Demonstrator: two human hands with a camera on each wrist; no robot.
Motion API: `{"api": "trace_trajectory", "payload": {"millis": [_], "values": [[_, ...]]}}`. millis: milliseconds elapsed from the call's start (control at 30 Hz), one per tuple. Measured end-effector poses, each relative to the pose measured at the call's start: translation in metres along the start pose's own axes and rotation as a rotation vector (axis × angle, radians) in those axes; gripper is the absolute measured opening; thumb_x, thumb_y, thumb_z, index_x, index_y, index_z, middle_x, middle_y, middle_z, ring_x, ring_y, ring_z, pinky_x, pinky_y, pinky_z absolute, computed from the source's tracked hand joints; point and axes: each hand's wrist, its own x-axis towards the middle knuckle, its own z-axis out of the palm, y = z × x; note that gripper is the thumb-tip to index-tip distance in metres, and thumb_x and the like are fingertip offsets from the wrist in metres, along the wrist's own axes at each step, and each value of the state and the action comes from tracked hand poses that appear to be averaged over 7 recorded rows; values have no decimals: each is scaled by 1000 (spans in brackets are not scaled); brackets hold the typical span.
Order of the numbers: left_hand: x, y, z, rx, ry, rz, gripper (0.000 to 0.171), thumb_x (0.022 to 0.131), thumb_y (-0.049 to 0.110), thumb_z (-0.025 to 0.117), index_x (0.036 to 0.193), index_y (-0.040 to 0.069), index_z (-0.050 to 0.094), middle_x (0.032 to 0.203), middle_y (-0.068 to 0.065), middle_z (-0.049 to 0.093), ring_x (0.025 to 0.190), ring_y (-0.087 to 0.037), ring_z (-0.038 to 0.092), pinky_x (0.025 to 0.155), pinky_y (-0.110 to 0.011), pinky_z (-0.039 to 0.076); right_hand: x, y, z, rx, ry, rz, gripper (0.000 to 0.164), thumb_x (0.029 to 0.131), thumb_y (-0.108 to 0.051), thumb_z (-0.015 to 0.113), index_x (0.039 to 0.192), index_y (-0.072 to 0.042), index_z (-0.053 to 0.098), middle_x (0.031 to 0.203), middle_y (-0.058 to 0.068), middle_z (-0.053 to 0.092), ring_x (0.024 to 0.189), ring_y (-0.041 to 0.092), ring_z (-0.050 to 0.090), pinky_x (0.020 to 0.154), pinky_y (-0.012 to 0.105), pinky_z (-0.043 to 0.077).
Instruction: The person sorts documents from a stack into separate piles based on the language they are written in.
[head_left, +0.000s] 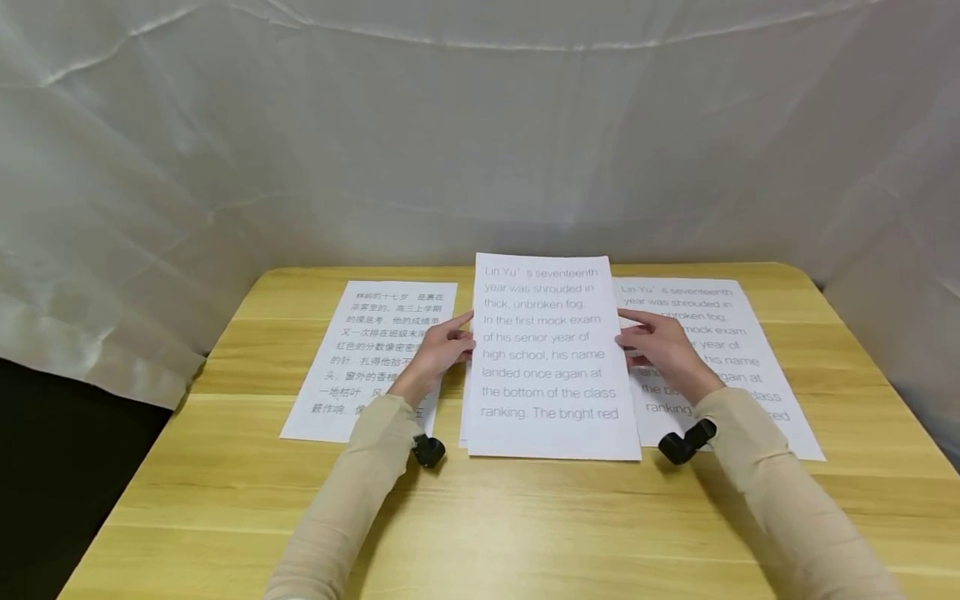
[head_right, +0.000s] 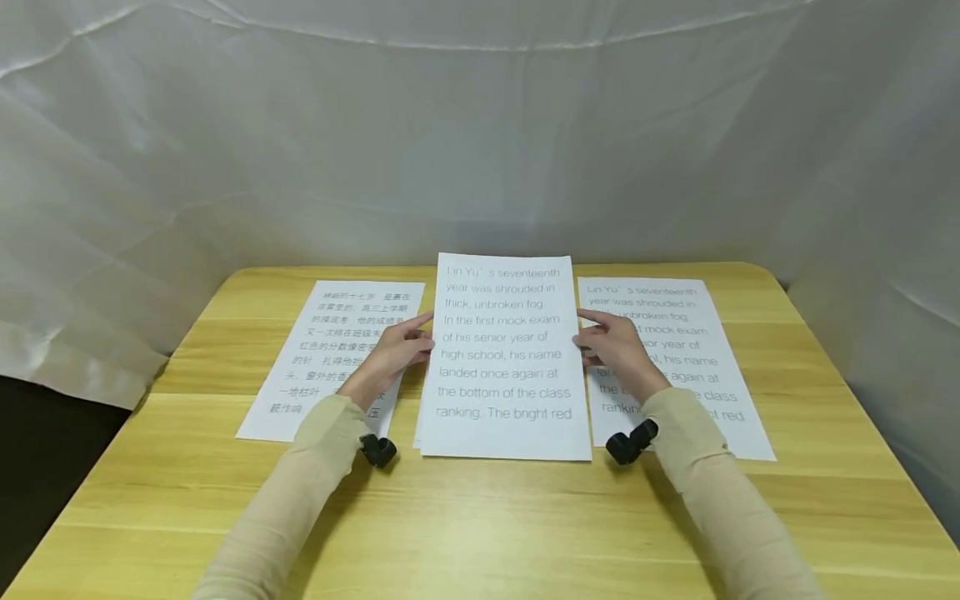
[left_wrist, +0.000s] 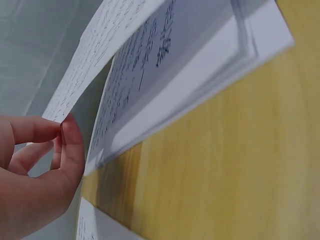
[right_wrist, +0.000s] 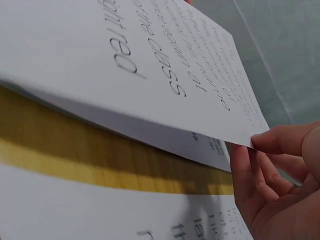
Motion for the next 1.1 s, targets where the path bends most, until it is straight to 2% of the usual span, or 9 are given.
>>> {"api": "trace_trajectory", "payload": {"millis": [233, 433, 633, 767, 900, 967, 1100], "values": [[2, 7, 15, 0, -33, 20, 59, 92, -5, 54, 147, 12, 42, 103, -12, 51, 82, -18, 55, 80, -29, 52, -5, 1, -17, -17, 20, 1, 61, 95, -13, 59, 151, -11, 34, 119, 19, 53, 88, 17, 61, 79, 33, 55], [7, 16, 34, 65, -44, 34, 58, 94, 0, 54, 148, 16, 42, 106, -12, 53, 84, -20, 58, 82, -30, 53, -9, 6, -35, -17, 35, 1, 62, 96, -16, 59, 152, -13, 32, 122, 18, 51, 89, 13, 60, 81, 33, 55], [13, 23, 54, 97, -65, 57, 60, 94, 0, 55, 149, 18, 40, 102, -10, 53, 86, -19, 59, 84, -30, 53, -9, 11, -55, -17, 39, -21, 62, 97, -20, 58, 152, -11, 31, 122, 19, 51, 87, 9, 59, 78, 29, 55], [18, 26, 76, 90, -65, 65, 62, 92, -2, 55, 149, 18, 40, 100, -10, 54, 85, -19, 59, 83, -30, 53, -9, 20, -74, -23, 39, -28, 62, 98, -21, 57, 152, -8, 29, 128, 20, 48, 87, 6, 58, 77, 25, 54], [22, 26, 105, 64, -67, 58, 60, 91, -2, 55, 147, 18, 43, 99, -9, 57, 83, -19, 61, 81, -30, 54, -9, 34, -97, -37, 40, -6, 64, 98, -24, 57, 153, -8, 27, 135, 22, 44, 88, 3, 58, 77, 22, 53], [24, 26, 119, 64, -58, 57, 60, 90, -2, 56, 145, 19, 45, 97, -8, 57, 81, -19, 60, 80, -31, 53, -9, 41, -109, -36, 40, 1, 66, 98, -25, 57, 153, -6, 26, 128, 13, 52, 87, 2, 58, 77, 21, 53], [24, 28, 145, 63, -18, 52, 61, 88, -5, 58, 142, 20, 50, 93, -6, 58, 77, -16, 59, 78, -31, 53, -10, 51, -129, -53, 36, 22, 69, 98, -28, 56, 153, -4, 22, 123, 8, 53, 85, 0, 58, 76, 20, 53]]}}
